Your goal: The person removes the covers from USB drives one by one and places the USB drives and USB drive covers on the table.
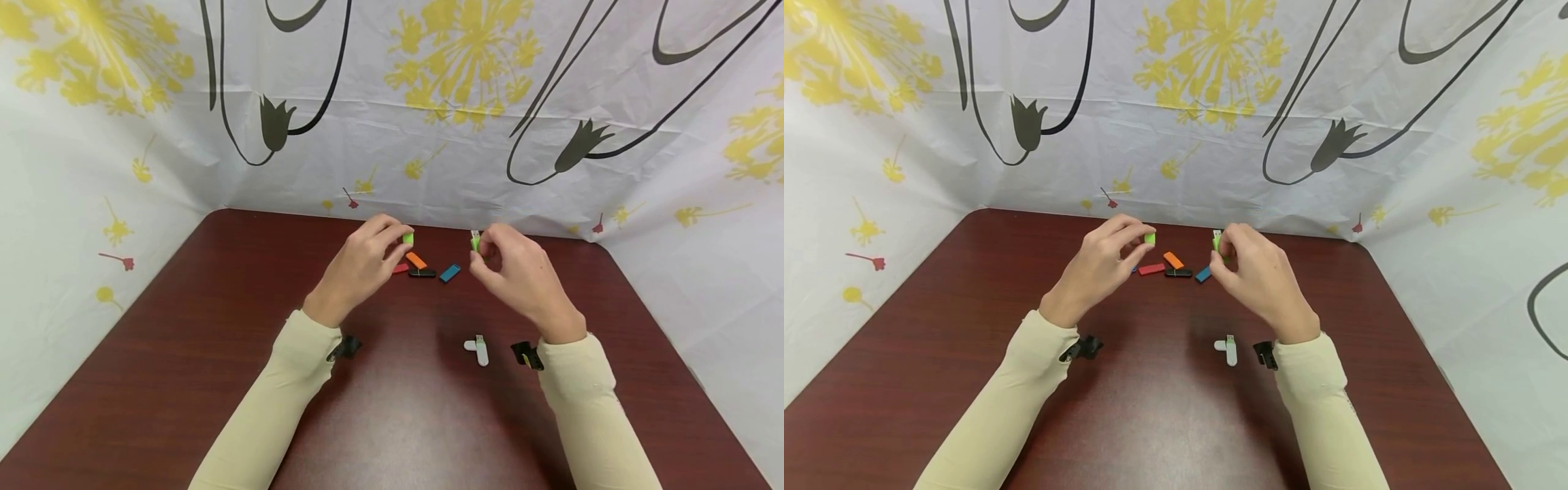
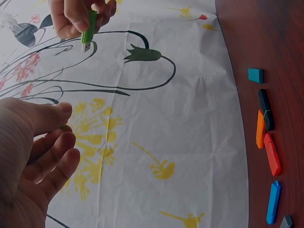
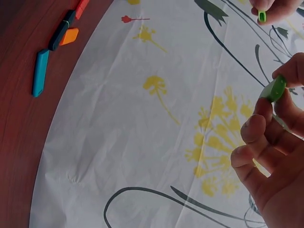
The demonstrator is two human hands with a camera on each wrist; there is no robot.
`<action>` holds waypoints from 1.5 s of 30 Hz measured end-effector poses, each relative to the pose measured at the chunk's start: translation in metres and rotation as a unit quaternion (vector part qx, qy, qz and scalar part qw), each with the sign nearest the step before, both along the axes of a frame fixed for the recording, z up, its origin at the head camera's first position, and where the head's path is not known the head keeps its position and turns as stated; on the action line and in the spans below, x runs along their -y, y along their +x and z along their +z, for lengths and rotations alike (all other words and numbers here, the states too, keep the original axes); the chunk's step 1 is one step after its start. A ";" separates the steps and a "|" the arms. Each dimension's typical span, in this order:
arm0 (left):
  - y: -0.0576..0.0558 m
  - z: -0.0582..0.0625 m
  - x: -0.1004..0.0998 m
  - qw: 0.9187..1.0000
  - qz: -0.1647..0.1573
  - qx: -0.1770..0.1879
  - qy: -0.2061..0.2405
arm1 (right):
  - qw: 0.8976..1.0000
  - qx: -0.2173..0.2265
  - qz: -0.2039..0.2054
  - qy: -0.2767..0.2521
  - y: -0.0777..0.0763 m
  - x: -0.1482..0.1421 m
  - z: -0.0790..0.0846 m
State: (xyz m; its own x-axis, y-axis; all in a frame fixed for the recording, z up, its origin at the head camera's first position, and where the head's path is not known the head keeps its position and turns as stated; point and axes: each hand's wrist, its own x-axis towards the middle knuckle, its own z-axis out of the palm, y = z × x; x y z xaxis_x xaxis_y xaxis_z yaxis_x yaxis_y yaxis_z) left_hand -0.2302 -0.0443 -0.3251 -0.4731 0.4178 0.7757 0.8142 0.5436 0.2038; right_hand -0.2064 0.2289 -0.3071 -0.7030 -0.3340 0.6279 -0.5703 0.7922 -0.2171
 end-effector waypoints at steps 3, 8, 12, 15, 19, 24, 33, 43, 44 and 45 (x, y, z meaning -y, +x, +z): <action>0.000 0.000 0.000 1.000 0.001 0.001 -0.002 | 1.000 0.021 0.005 0.017 0.000 0.004 -0.003; 0.000 0.000 -0.001 1.000 0.005 0.002 -0.007 | 0.994 0.092 0.016 0.059 0.000 0.014 -0.010; -0.001 -0.001 -0.001 1.000 0.004 0.001 -0.009 | 0.981 0.166 0.029 0.093 -0.001 0.020 -0.017; -0.001 -0.001 -0.001 1.000 0.003 -0.001 -0.009 | 0.969 0.216 0.043 0.109 -0.002 0.022 -0.023; -0.001 -0.001 -0.001 1.000 0.003 0.001 -0.008 | 0.948 0.287 0.059 0.122 -0.003 0.026 -0.030; -0.001 -0.001 -0.002 1.000 0.004 0.005 -0.010 | 0.920 0.356 0.060 0.154 -0.003 0.031 -0.040; -0.001 -0.002 -0.002 1.000 0.002 0.014 -0.014 | 0.867 0.450 0.057 0.206 -0.002 0.042 -0.057; -0.004 -0.005 -0.004 1.000 0.004 0.021 -0.018 | 0.851 0.468 0.031 0.234 -0.001 0.048 -0.068; -0.004 -0.005 -0.004 1.000 0.004 0.021 -0.019 | 0.851 0.470 0.030 0.233 -0.001 0.049 -0.069; -0.003 -0.005 -0.004 1.000 0.005 0.021 -0.019 | 0.850 0.471 0.029 0.234 -0.001 0.049 -0.069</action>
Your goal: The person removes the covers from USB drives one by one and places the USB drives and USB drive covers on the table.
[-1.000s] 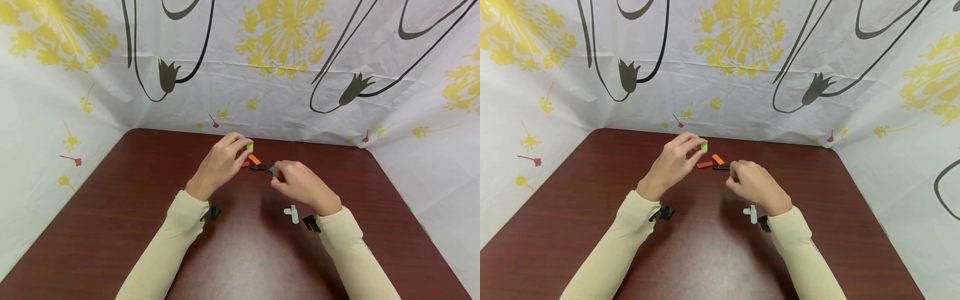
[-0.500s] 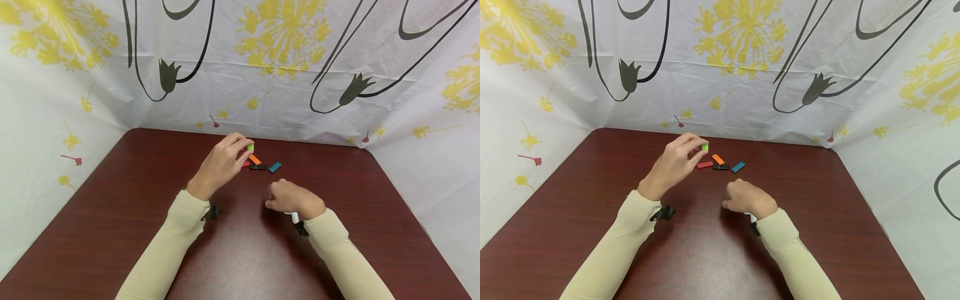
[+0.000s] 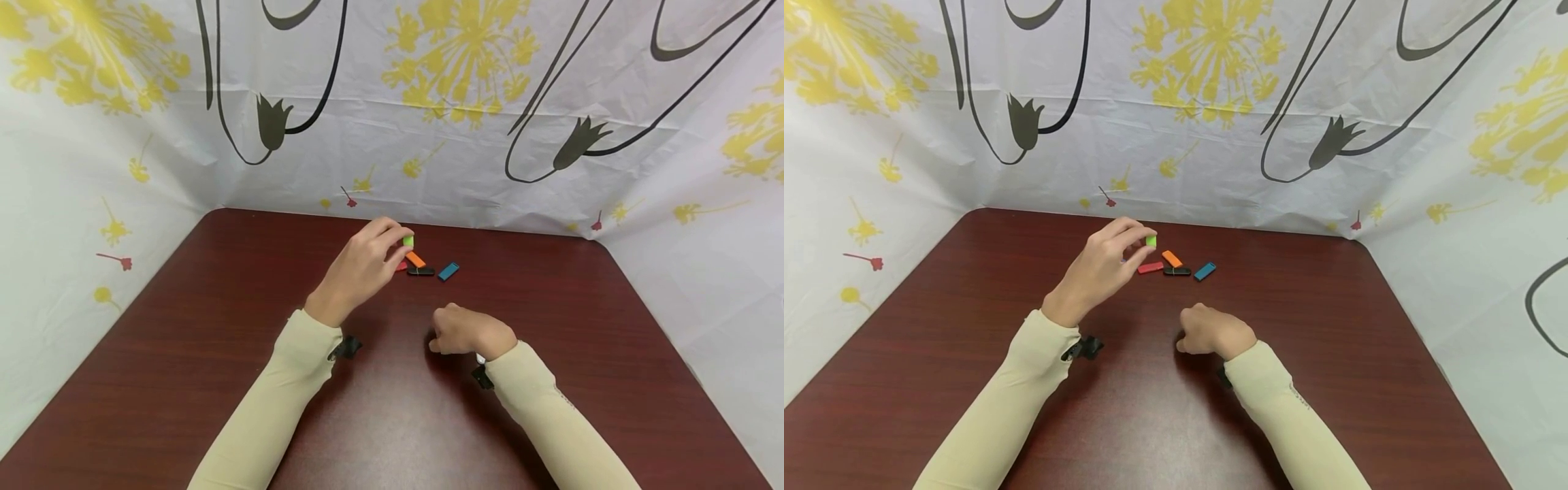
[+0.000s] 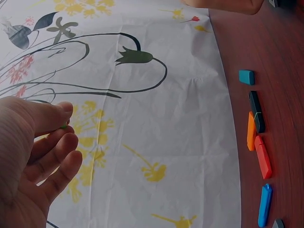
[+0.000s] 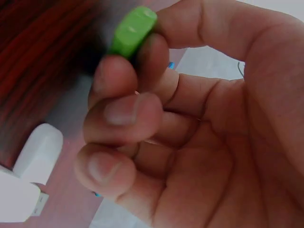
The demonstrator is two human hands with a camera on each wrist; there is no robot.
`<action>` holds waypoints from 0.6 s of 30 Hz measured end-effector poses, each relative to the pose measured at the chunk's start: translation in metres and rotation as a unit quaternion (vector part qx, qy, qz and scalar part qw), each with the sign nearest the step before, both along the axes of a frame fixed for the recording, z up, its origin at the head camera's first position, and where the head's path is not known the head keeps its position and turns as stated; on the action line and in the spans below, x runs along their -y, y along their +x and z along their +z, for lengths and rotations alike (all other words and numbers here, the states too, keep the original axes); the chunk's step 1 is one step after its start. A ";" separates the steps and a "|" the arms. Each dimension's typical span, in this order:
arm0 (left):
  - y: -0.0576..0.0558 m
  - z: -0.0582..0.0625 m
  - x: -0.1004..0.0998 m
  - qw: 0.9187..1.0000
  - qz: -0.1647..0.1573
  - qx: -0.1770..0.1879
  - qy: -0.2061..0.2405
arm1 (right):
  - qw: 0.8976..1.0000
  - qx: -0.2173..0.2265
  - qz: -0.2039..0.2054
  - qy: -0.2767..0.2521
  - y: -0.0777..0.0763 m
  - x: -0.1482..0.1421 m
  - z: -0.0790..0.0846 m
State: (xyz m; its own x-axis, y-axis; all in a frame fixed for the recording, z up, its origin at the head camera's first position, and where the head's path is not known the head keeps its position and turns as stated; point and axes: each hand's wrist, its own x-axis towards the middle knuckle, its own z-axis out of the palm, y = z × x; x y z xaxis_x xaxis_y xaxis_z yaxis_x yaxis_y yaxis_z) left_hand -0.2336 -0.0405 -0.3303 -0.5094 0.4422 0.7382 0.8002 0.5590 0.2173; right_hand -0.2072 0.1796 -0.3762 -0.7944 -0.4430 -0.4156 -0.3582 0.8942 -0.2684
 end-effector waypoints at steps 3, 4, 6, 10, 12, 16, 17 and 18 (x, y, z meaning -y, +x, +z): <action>0.001 0.000 0.000 1.000 0.001 0.000 -0.002 | 1.000 0.005 -0.002 0.001 0.001 0.002 -0.001; 0.001 0.000 0.000 1.000 0.001 0.001 -0.003 | 1.000 0.006 -0.003 0.002 0.001 0.002 -0.001; 0.000 -0.001 0.000 1.000 0.001 0.002 -0.004 | 1.000 0.007 -0.004 0.003 0.002 0.003 -0.001; 0.000 -0.002 -0.001 1.000 0.002 0.006 -0.006 | 1.000 0.012 -0.014 0.002 0.003 0.004 0.000; 0.000 -0.002 -0.001 1.000 0.003 0.007 -0.007 | 1.000 0.017 -0.020 0.003 0.003 0.005 0.001; 0.000 -0.002 -0.001 1.000 0.005 0.011 -0.010 | 0.999 0.025 -0.028 0.001 0.005 0.005 0.002; 0.001 -0.002 -0.001 1.000 0.005 0.013 -0.011 | 0.999 0.026 -0.029 0.000 0.005 0.005 0.002; 0.001 -0.002 -0.001 1.000 0.005 0.014 -0.012 | 0.999 0.025 -0.029 -0.002 0.005 0.005 0.002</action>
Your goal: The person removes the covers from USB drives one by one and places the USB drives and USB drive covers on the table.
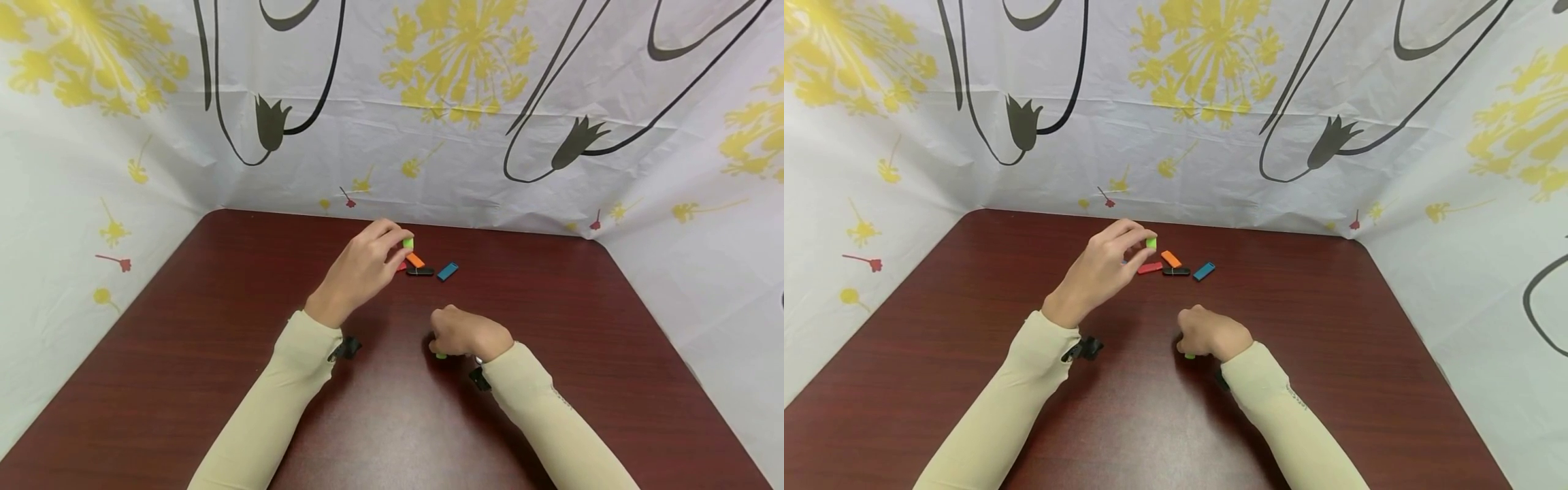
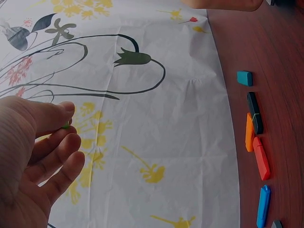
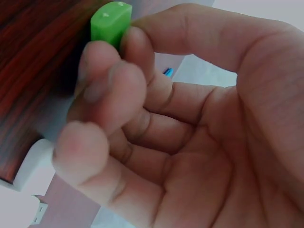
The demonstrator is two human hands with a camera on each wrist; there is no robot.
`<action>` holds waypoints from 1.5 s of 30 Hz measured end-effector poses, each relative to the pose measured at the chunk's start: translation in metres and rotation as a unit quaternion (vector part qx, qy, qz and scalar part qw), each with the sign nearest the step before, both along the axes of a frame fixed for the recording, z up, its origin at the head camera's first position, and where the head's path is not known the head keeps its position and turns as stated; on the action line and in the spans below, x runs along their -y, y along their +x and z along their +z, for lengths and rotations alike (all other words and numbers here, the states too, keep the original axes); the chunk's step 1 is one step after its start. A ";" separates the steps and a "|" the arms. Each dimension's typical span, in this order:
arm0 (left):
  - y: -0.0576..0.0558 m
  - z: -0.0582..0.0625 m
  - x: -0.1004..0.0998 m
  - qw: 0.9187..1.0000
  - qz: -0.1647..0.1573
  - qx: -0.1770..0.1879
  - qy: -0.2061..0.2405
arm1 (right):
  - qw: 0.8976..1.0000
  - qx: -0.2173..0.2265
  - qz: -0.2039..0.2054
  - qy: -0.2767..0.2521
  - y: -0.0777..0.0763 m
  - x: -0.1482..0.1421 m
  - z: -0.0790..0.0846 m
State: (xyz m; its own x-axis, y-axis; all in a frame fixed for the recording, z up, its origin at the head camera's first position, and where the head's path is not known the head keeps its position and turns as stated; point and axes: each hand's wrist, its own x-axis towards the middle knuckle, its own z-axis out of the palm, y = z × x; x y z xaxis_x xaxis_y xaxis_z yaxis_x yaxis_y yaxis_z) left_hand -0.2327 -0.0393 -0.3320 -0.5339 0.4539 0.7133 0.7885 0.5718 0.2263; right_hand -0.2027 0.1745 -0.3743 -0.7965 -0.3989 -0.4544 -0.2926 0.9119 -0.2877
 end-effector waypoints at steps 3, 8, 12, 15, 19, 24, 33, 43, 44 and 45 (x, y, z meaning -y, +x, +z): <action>0.001 0.001 0.000 1.000 0.001 0.002 -0.001 | 1.000 -0.004 0.006 -0.003 0.000 0.001 0.002; 0.001 0.001 -0.001 1.000 0.005 0.003 -0.007 | 1.000 -0.011 0.025 -0.005 -0.005 -0.003 -0.006; 0.002 0.001 -0.001 1.000 0.007 0.003 -0.009 | 1.000 -0.005 0.030 -0.003 -0.007 -0.004 -0.008; 0.002 0.001 -0.001 1.000 0.008 0.002 -0.010 | 1.000 0.001 0.029 0.000 -0.004 -0.003 -0.001; 0.002 0.000 -0.001 1.000 0.010 0.001 -0.011 | 0.998 -0.012 0.061 -0.026 -0.008 -0.011 -0.002; 0.002 -0.001 -0.004 1.000 0.005 -0.002 -0.019 | 0.997 -0.035 0.041 -0.049 -0.004 -0.017 0.020; 0.002 -0.006 -0.011 0.998 -0.006 0.021 -0.059 | 0.988 -0.143 -0.001 -0.056 -0.006 -0.045 0.047; 0.007 -0.013 -0.022 0.977 -0.018 0.163 -0.139 | 0.965 -0.239 -0.062 -0.086 -0.007 -0.068 0.064; 0.007 -0.014 -0.024 0.973 -0.020 0.174 -0.147 | 0.963 -0.244 -0.068 -0.089 -0.006 -0.069 0.066; 0.007 -0.016 -0.026 0.970 -0.022 0.185 -0.156 | 0.962 -0.248 -0.074 -0.092 -0.006 -0.071 0.068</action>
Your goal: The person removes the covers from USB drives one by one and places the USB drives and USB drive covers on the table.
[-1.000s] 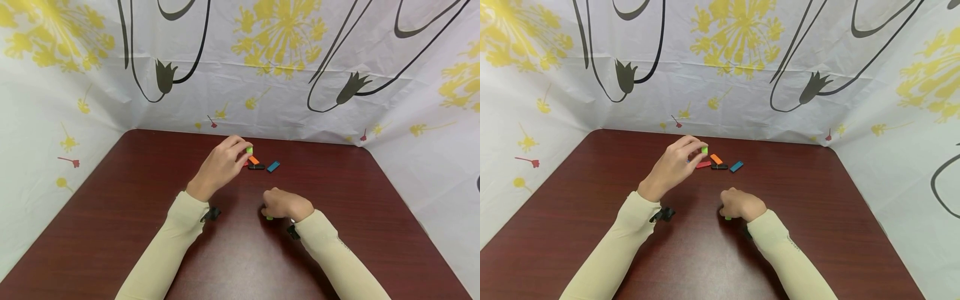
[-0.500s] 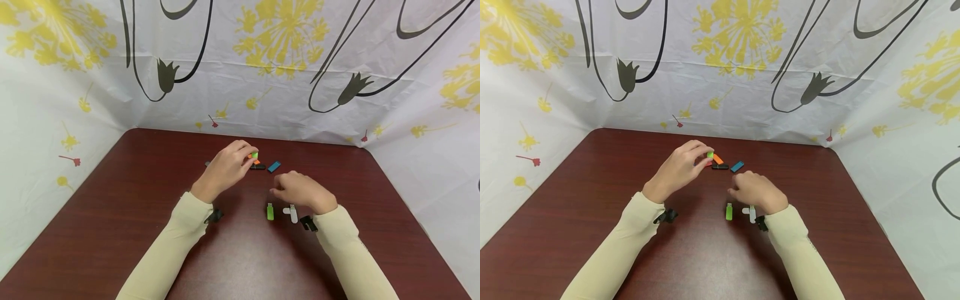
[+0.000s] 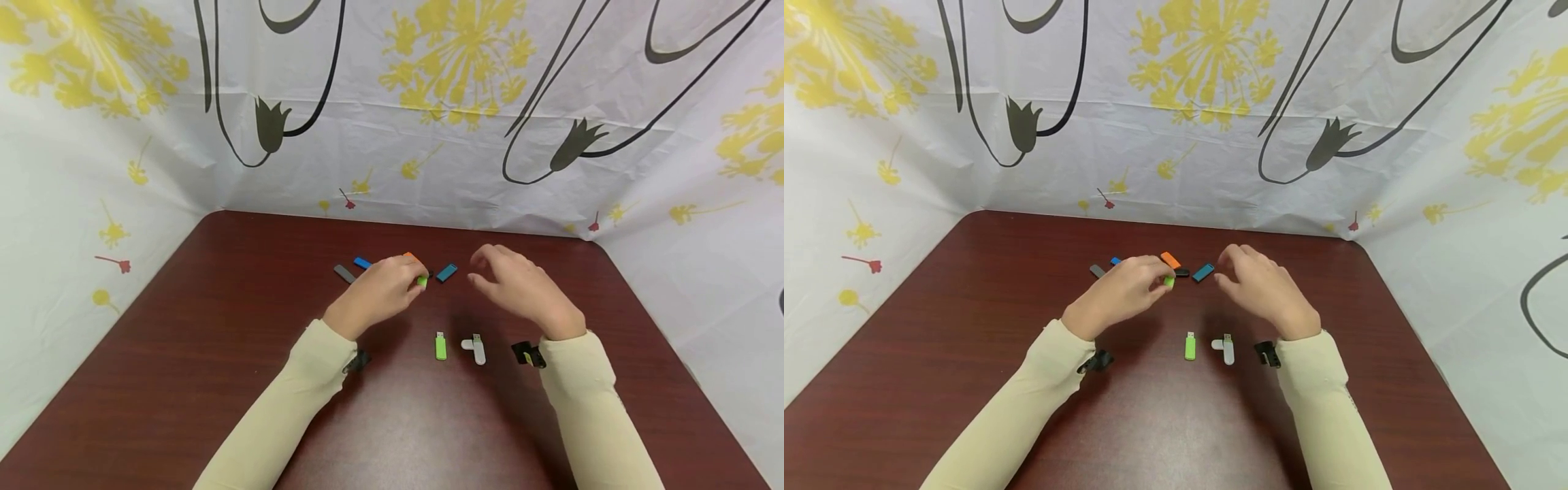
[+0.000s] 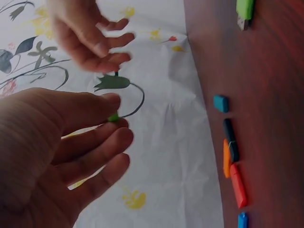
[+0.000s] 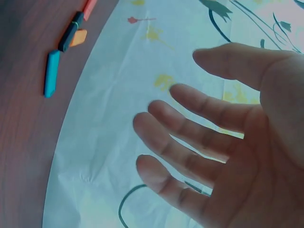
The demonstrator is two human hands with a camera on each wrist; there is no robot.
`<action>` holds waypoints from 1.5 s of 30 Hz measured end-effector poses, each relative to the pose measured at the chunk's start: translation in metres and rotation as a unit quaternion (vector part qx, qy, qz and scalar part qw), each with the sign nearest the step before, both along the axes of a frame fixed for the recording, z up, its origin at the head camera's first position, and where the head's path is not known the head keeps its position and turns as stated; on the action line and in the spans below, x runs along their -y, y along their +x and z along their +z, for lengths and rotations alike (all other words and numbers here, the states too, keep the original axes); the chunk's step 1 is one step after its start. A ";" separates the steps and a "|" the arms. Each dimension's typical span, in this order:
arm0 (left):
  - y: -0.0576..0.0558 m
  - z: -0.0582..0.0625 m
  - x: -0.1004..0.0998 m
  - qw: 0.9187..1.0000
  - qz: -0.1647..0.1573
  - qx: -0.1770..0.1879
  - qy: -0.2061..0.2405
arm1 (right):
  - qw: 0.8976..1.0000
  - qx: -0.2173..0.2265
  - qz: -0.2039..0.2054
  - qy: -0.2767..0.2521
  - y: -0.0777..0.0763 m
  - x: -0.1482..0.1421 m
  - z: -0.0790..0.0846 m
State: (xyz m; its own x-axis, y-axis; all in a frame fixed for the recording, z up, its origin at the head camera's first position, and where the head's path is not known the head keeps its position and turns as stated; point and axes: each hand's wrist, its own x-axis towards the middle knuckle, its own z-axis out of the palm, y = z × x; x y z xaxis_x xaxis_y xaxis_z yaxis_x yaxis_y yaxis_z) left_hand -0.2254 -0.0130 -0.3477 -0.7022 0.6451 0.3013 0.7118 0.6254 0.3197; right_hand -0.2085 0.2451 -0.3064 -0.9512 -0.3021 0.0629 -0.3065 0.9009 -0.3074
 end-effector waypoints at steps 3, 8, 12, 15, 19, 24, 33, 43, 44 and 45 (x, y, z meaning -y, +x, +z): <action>-0.001 -0.006 -0.006 0.999 -0.008 0.032 -0.032 | 1.000 -0.003 -0.014 -0.013 0.000 -0.005 0.004; 0.001 -0.021 -0.019 0.993 -0.019 0.073 -0.086 | 0.999 0.006 -0.022 -0.026 0.000 -0.011 0.007; 0.004 -0.035 -0.029 0.988 -0.031 0.092 -0.117 | 0.999 0.010 -0.022 -0.029 0.000 -0.014 0.009; 0.007 -0.044 -0.035 0.985 -0.038 0.106 -0.128 | 0.999 0.009 -0.022 -0.029 0.000 -0.015 0.010; 0.011 -0.051 -0.040 0.983 -0.035 0.122 -0.134 | 0.999 0.011 -0.018 -0.029 0.000 -0.017 0.011; 0.013 -0.053 -0.042 0.982 -0.030 0.133 -0.133 | 0.999 0.019 -0.011 -0.031 -0.001 -0.018 0.011; 0.013 -0.050 -0.044 0.980 -0.026 0.138 -0.142 | 0.999 0.026 -0.003 -0.034 -0.001 -0.020 0.010; 0.016 -0.050 -0.046 0.981 -0.030 0.118 -0.150 | 0.999 0.032 0.001 -0.032 -0.002 -0.017 0.008; 0.016 -0.050 -0.046 0.981 -0.030 0.118 -0.151 | 0.999 0.031 0.001 -0.032 -0.001 -0.017 0.008; 0.016 -0.049 -0.046 0.981 -0.029 0.117 -0.151 | 0.999 0.030 0.001 -0.032 -0.001 -0.017 0.008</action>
